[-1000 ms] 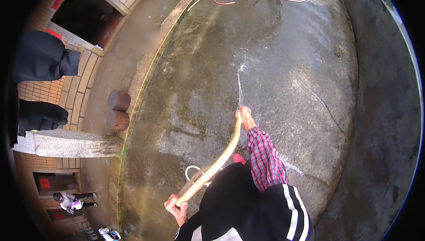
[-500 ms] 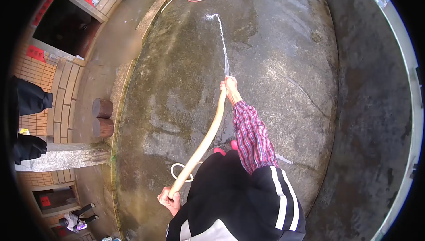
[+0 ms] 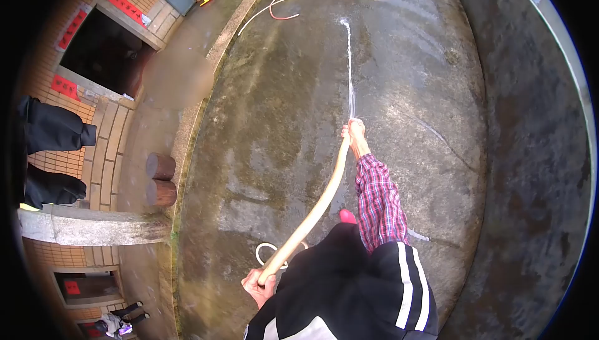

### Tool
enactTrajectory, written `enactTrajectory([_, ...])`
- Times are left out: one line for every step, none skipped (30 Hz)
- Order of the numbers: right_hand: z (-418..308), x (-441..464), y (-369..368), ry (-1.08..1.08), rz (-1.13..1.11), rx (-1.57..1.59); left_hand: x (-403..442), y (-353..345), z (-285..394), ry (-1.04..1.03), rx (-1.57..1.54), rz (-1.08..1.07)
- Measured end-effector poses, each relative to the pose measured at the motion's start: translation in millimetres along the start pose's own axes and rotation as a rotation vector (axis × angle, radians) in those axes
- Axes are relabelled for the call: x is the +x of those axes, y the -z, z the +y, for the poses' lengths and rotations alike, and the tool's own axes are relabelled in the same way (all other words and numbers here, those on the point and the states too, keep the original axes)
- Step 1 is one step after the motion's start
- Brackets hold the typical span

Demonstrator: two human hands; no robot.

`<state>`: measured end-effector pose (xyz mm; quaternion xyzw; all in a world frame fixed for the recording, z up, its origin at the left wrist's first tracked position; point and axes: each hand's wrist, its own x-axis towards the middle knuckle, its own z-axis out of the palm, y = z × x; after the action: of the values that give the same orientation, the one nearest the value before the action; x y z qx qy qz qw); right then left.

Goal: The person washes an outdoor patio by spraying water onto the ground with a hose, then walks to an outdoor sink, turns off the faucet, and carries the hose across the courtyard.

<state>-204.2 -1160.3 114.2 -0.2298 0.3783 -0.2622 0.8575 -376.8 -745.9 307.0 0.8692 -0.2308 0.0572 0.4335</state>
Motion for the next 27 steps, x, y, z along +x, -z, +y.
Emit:
enactTrajectory([1, -1, -4, -0.001, -0.008, 0.005, 0, 0, 0, -0.026, -0.024, 0.004])
enactTrajectory([2, -3, -7, -0.012, -0.016, -0.021, -2, 2, -1, -0.051, -0.046, 0.007])
enactTrajectory([7, -6, -8, -0.024, -0.022, -0.046, -5, 4, 1, -0.054, -0.037, 0.009])
enactTrajectory([13, -7, -10, -0.033, -0.023, -0.042, -8, 7, 5, -0.022, -0.037, 0.002])
enactTrajectory([20, -9, -13, -0.066, -0.062, -0.079, -13, 12, 7, 0.015, -0.038, -0.007])
enactTrajectory([31, -12, -15, -0.102, -0.098, -0.120, -20, 15, -1, -0.014, -0.047, 0.027])
enactTrajectory([40, -23, -18, -0.117, -0.091, -0.128, -28, 21, -5, 0.004, -0.043, 0.024])
enactTrajectory([51, -34, -22, -0.148, -0.108, -0.140, -37, 27, -8, 0.009, -0.045, 0.070])
enactTrajectory([63, -42, -25, -0.178, -0.125, -0.153, -43, 34, -11, 0.014, -0.047, 0.117])
enactTrajectory([77, -51, -27, -0.189, -0.120, -0.211, -47, 42, -8, 0.029, -0.073, 0.113])
enactTrajectory([90, -63, -27, -0.199, -0.120, -0.221, -57, 51, -15, 0.042, -0.071, 0.116])
enactTrajectory([105, -72, -26, -0.248, -0.126, -0.177, -66, 61, -25, 0.022, -0.041, 0.110])
enactTrajectory([119, -82, -27, -0.294, -0.134, -0.130, -72, 70, -34, -0.002, -0.011, 0.105])
enactTrajectory([134, -92, -27, -0.318, -0.129, -0.132, -76, 79, -39, -0.037, -0.031, 0.129])
enactTrajectory([149, -102, -25, -0.322, -0.148, -0.159, -81, 89, -42, -0.039, -0.028, 0.141])
enactTrajectory([171, -106, -19, -0.368, -0.147, -0.063, -89, 100, -46, -0.010, -0.018, 0.141])
enactTrajectory([200, -109, -12, -0.335, -0.160, -0.028, -96, 110, -54, 0.014, -0.008, 0.148])
enactTrajectory([214, -115, -13, -0.328, -0.196, -0.030, -101, 118, -65, -0.018, -0.044, 0.189])
enactTrajectory([227, -118, -14, -0.345, -0.201, -0.006, -110, 125, -80, -0.029, -0.056, 0.244])
enactTrajectory([238, -121, -16, -0.364, -0.206, 0.017, -109, 135, -84, -0.027, -0.035, 0.250])
enactTrajectory([248, -124, -14, -0.387, -0.203, 0.038, -110, 147, -84, -0.018, -0.014, 0.250])
enactTrajectory([257, -127, -7, -0.415, -0.188, 0.057, -108, 158, -85, 0.008, -0.008, 0.272])
enactTrajectory([266, -134, 2, -0.445, -0.159, 0.075, -105, 171, -84, 0.042, -0.004, 0.283])
enactTrajectory([276, -142, 11, -0.477, -0.117, 0.094, -97, 186, -67, 0.194, -0.052, 0.276])
enactTrajectory([276, -152, 8, -0.389, -0.128, 0.113, -79, 200, -44, 0.171, -0.030, 0.197])
enactTrajectory([285, -140, 13, -0.382, -0.202, 0.122, -69, 208, -40, 0.013, 0.058, 0.148])
enactTrajectory([289, -127, 19, -0.365, -0.283, 0.127, -66, 213, -40, -0.151, 0.137, 0.105])
